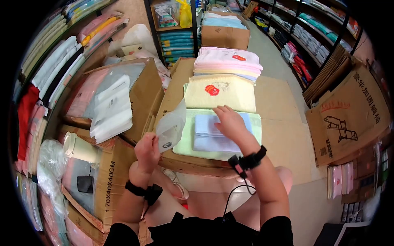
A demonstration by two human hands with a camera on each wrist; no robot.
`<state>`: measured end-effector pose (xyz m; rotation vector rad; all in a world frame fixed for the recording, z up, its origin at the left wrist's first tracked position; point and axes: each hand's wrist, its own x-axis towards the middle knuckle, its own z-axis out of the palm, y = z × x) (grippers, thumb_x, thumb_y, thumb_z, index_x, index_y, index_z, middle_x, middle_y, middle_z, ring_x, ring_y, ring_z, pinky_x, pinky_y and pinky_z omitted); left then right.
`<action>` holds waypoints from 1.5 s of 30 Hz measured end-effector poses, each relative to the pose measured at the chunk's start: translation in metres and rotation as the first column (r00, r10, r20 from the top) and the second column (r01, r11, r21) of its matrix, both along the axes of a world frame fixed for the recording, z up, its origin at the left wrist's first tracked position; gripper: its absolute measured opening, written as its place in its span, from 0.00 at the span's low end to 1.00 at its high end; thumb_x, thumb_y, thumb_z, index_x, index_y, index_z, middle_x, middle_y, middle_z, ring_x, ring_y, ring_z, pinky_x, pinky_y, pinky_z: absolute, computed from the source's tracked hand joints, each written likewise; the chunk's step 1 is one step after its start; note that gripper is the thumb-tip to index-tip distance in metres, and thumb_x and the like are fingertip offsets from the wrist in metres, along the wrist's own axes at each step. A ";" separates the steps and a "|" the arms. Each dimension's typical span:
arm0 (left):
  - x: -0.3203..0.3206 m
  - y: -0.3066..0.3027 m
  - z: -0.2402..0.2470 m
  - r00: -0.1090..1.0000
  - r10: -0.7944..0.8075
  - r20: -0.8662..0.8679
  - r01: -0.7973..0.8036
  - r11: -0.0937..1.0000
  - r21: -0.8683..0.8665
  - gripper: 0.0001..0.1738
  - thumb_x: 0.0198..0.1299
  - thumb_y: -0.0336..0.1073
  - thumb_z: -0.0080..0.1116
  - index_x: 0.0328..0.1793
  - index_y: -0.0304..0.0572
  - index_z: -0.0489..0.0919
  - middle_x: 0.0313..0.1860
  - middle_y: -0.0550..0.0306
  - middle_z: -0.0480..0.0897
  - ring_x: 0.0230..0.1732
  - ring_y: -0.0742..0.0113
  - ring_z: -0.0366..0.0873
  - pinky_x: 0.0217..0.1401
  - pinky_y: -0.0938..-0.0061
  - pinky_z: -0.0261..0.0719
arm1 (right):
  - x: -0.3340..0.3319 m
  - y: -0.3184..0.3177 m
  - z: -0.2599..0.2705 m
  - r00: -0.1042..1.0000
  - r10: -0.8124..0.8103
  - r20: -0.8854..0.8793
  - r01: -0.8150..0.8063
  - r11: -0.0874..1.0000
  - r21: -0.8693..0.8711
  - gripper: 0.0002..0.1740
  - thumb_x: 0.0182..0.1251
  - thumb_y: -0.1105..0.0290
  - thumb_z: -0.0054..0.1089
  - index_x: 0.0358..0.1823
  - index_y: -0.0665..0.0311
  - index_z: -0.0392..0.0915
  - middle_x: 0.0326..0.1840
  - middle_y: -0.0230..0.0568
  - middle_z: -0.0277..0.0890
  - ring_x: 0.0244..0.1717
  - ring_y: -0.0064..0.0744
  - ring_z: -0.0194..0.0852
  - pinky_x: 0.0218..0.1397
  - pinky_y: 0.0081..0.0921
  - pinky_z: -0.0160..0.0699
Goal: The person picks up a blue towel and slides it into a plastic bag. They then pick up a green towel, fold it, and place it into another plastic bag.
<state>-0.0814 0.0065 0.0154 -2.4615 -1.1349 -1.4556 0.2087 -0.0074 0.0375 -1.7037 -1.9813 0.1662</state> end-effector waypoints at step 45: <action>0.027 -0.004 0.034 0.999 -0.045 0.028 0.046 0.999 -0.017 0.06 0.53 0.27 0.56 0.36 0.43 0.71 0.28 0.53 0.75 0.26 0.52 0.73 0.26 0.65 0.69 | 0.013 -0.011 -0.002 0.976 -0.048 0.213 0.112 0.947 -0.300 0.41 0.49 0.60 0.63 0.65 0.67 0.58 0.37 0.58 0.77 0.40 0.48 0.79 0.42 0.39 0.76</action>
